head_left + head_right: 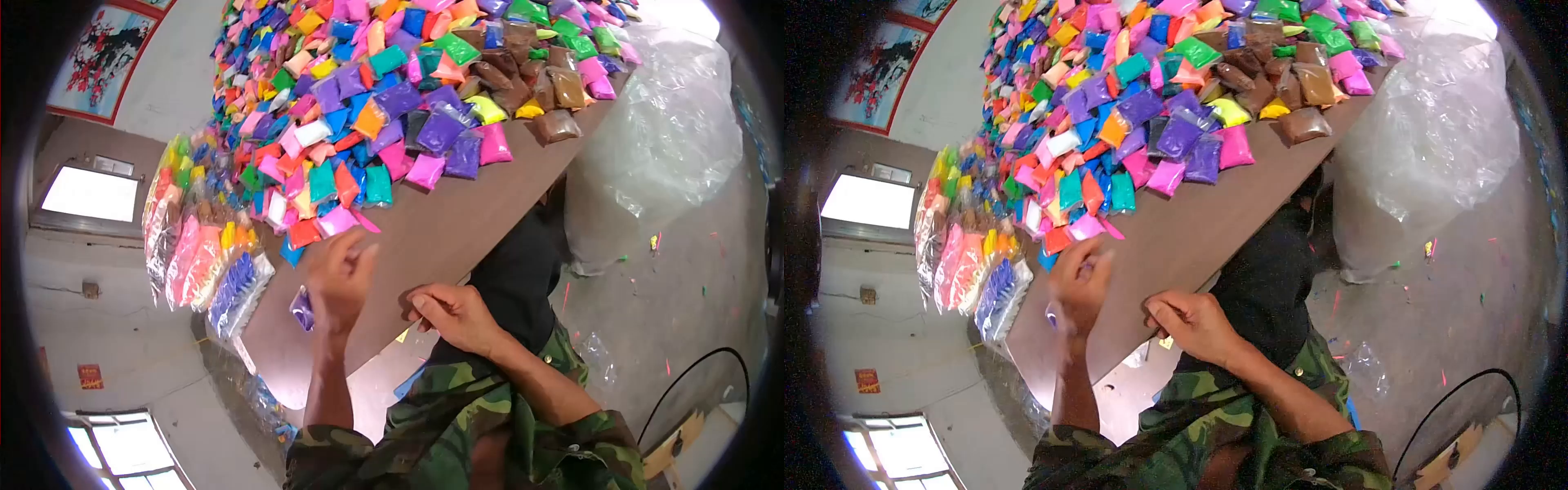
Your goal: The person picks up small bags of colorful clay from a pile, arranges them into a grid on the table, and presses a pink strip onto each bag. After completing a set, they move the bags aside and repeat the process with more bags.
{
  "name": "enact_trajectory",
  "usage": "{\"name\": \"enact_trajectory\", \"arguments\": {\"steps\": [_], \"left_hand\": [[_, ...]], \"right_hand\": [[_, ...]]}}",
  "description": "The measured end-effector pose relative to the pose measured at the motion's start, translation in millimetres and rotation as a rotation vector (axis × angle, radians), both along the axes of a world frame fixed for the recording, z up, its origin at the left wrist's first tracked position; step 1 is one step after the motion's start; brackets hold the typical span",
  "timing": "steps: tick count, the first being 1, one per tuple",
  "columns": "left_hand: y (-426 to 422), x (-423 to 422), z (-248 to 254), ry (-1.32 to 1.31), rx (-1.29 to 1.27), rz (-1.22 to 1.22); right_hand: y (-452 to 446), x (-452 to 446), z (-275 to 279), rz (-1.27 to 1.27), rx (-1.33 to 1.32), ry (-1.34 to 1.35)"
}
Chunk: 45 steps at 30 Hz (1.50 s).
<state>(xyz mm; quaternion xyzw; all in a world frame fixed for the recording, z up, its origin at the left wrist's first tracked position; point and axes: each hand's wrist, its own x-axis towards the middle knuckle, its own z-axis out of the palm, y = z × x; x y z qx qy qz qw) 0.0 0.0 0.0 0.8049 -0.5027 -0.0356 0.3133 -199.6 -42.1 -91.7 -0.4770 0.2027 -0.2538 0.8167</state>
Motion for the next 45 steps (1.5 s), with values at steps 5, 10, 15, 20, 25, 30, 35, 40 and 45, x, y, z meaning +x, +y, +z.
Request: {"name": "enact_trajectory", "arguments": {"steps": [5, 10, 15, 20, 25, 30, 35, 40, 45], "left_hand": [[-108.6, -28.5, -7.1, -0.155, -0.142, -0.253], [-182.4, -33.6, -20.6, -0.432, -0.279, -0.29], [-185.7, -26.7, -25.6, -0.373, -0.248, -0.21], [-119.0, -41.6, 14.6, 0.041, -0.15, -0.066], [-38.9, -49.1, 12.8, 0.436, -0.061, 0.018], [7.2, -67.7, -11.5, 0.609, -0.079, 0.015], [10.4, -87.4, -0.8, 0.792, -0.13, 0.091], [19.3, -62.4, -15.2, 0.79, -0.058, 0.074], [19.4, -63.5, -20.4, 1.096, -0.198, 0.08]], "right_hand": [[-4.2, -4.2, 4.3, 0.01, -0.047, 0.004], [-2.1, -4.9, 1.0, -0.01, -0.037, -0.037], [-5.5, -7.3, -1.2, 0.046, -0.016, -0.009], [-6.9, -6.6, -3.1, -0.013, 0.136, -0.123], [-13.6, -14.7, 8.4, -0.068, 0.327, -0.128], [-13.4, -13.5, 9.8, -0.064, 0.256, -0.117], [-8.3, -11.7, 4.0, -0.089, 0.166, -0.101], [-4.2, -10.9, 3.2, -0.089, 0.108, -0.138], [-3.4, -10.7, 0.4, -0.073, 0.084, -0.172]]}}
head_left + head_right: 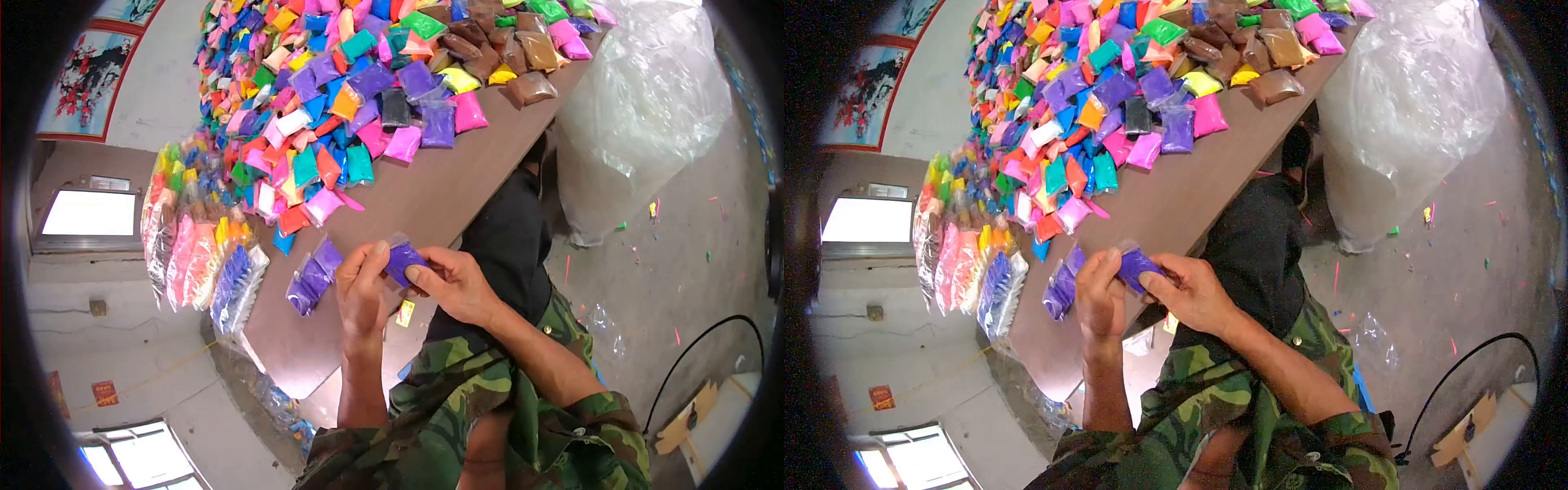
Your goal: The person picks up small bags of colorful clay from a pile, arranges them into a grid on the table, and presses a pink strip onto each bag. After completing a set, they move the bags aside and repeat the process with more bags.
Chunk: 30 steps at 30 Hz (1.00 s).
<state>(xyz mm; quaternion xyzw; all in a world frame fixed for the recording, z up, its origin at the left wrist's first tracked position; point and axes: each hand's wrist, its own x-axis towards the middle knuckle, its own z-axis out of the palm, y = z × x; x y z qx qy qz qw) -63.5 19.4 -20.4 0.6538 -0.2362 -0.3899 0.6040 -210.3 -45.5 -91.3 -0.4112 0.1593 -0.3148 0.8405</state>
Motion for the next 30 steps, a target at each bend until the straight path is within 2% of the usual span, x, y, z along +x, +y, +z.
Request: {"name": "enact_trajectory", "arguments": {"steps": [2, 5, 8, 14, 18, 23, 30], "left_hand": [[-1.0, -1.9, -0.3, 0.081, -0.023, 0.036], [3.0, 5.2, -1.0, -0.168, 0.089, -0.088], [-4.4, -3.5, 12.6, -0.327, 0.096, -0.127], [-3.7, 2.7, 11.8, -0.307, 0.152, -0.098], [-5.8, 1.2, 4.7, -0.208, 0.102, -0.042], [-6.3, 0.5, 7.6, -0.137, 0.079, 0.014], [8.4, 18.1, 11.5, -0.318, 0.096, 0.06]], "right_hand": [[1.8, 1.5, -0.2, -0.029, -0.022, 0.018], [2.7, 2.1, -2.9, -0.065, -0.105, 0.111], [1.2, 0.0, 0.1, -0.058, -0.206, 0.211], [-1.8, -3.0, 9.8, -0.079, -0.266, 0.237], [-1.7, -2.9, 11.5, -0.117, -0.317, 0.233], [0.4, -2.5, 12.5, -0.108, -0.265, 0.257], [6.8, 3.2, -0.4, -0.147, -0.099, 0.246]]}}
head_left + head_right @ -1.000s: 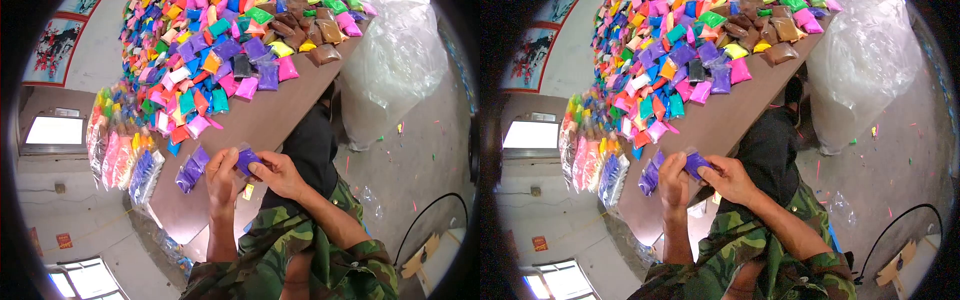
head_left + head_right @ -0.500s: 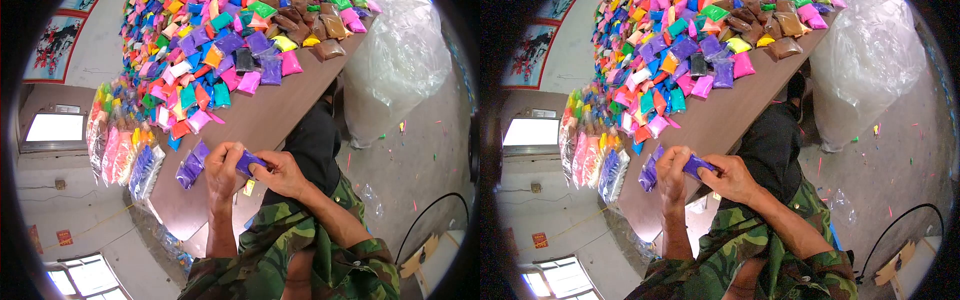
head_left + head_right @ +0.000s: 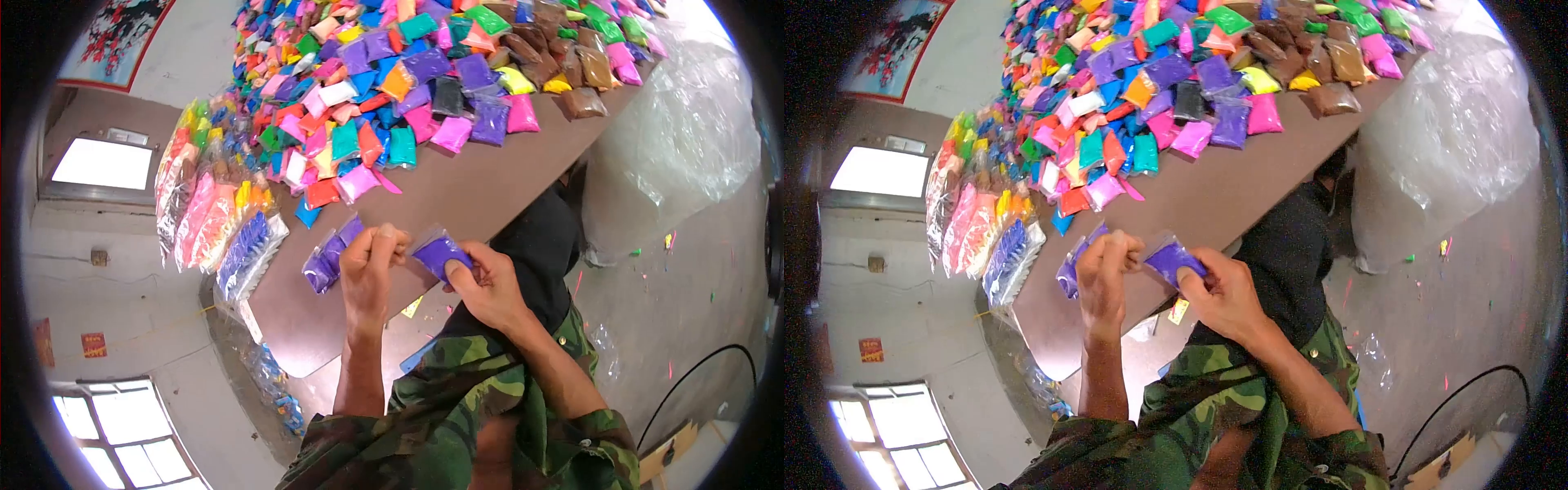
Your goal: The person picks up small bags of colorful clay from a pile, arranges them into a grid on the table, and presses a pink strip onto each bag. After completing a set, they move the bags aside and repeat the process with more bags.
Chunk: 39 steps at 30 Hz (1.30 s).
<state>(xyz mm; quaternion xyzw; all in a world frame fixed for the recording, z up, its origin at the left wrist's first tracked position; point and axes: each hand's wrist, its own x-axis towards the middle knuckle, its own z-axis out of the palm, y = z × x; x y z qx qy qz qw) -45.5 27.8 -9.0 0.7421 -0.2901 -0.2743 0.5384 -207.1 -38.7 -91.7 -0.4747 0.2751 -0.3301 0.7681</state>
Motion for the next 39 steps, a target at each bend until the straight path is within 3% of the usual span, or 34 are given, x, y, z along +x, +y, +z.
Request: {"name": "enact_trajectory", "arguments": {"steps": [7, 11, 14, 17, 20, 25, 31, 35, 39], "left_hand": [[3.7, -0.4, -1.0, -0.136, 0.061, -0.015], [-8.7, 9.7, -2.7, -0.278, 0.129, -0.118], [-25.2, 9.9, 5.0, -0.63, 0.329, -0.148], [-35.6, 43.1, -16.6, -1.054, 0.187, -0.182], [-40.9, 55.6, -18.7, -1.169, 0.296, -0.306], [-17.3, 9.3, -19.4, -1.194, 0.318, -0.506], [20.6, -44.1, -3.9, -1.112, 0.321, -0.529], [33.1, -43.7, -6.5, -1.019, 0.208, -0.521], [26.9, -13.5, -12.3, -1.125, 0.181, -0.532]], "right_hand": [[-37.0, -17.2, 41.2, -0.173, -0.531, 0.341], [-54.9, -22.0, 42.9, -0.242, -0.662, 0.446], [-57.1, -15.2, 30.2, -0.285, -0.67, 0.443], [-54.3, -11.7, 21.7, -0.35, -0.747, 0.434], [-55.6, -11.4, 18.7, -0.39, -0.796, 0.454], [-53.9, -11.6, 17.7, -0.457, -0.71, 0.475], [-53.5, -11.4, 23.4, -0.447, -0.697, 0.541], [-53.1, -12.4, 27.7, -0.427, -0.725, 0.559], [-50.6, -12.0, 25.1, -0.46, -0.818, 0.559]]}}
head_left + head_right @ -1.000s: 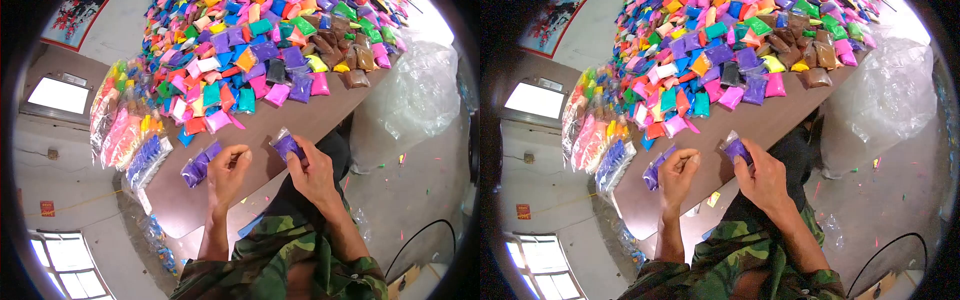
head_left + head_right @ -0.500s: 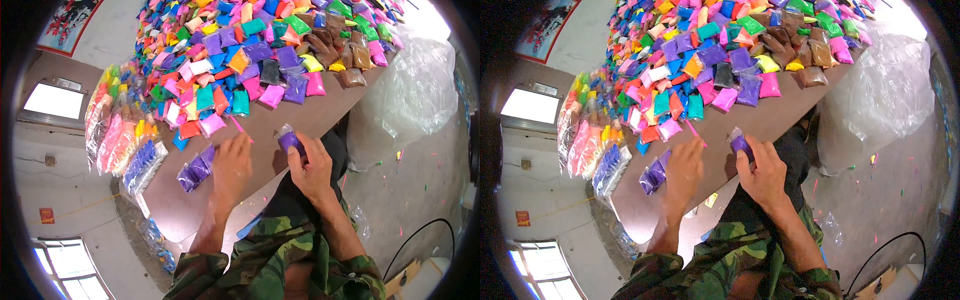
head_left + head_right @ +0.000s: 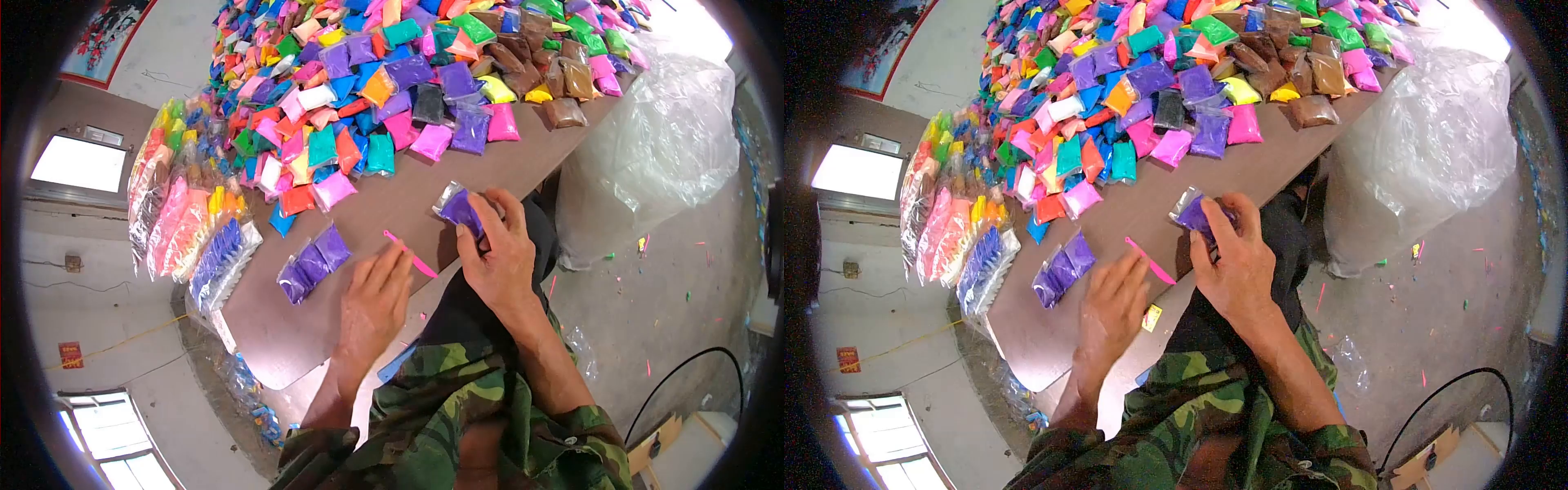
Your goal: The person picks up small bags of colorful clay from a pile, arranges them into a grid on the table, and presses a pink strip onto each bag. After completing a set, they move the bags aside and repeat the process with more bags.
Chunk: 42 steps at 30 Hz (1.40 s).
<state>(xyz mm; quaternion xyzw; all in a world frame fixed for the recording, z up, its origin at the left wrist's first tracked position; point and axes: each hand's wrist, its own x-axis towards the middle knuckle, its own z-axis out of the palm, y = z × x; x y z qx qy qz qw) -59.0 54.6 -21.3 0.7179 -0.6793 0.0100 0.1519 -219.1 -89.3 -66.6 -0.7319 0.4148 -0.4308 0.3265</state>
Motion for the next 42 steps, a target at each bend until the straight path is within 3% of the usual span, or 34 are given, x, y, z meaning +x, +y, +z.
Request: {"name": "enact_trajectory", "arguments": {"steps": [7, 14, 17, 20, 26, 38, 42], "left_hand": [[-23.7, 16.1, 7.7, 0.072, 0.072, -0.09], [-29.3, 15.3, 12.5, 0.191, 0.107, -0.071], [-28.3, 12.8, -0.3, 0.138, 0.032, 0.004], [-35.9, 13.8, 0.9, 0.279, 0.073, 0.195], [-79.9, -3.5, 2.9, 0.459, -0.096, 0.175], [-102.8, 15.5, -15.9, 0.145, -0.067, 0.077], [-99.9, 12.7, -10.2, 0.351, -0.073, 0.073]], "right_hand": [[-10.7, 1.5, -3.0, 0.039, -0.366, 0.182], [-17.9, 5.3, -4.9, 0.116, -0.387, 0.177], [-19.8, 0.8, -6.4, 0.154, -0.358, 0.162], [-19.7, -1.5, -9.0, 0.179, -0.363, 0.152], [-17.2, -3.3, -9.6, 0.185, -0.373, 0.137], [-15.4, -4.8, -7.9, 0.192, -0.344, 0.101], [-11.7, -6.8, -9.7, 0.184, -0.326, 0.089]]}}
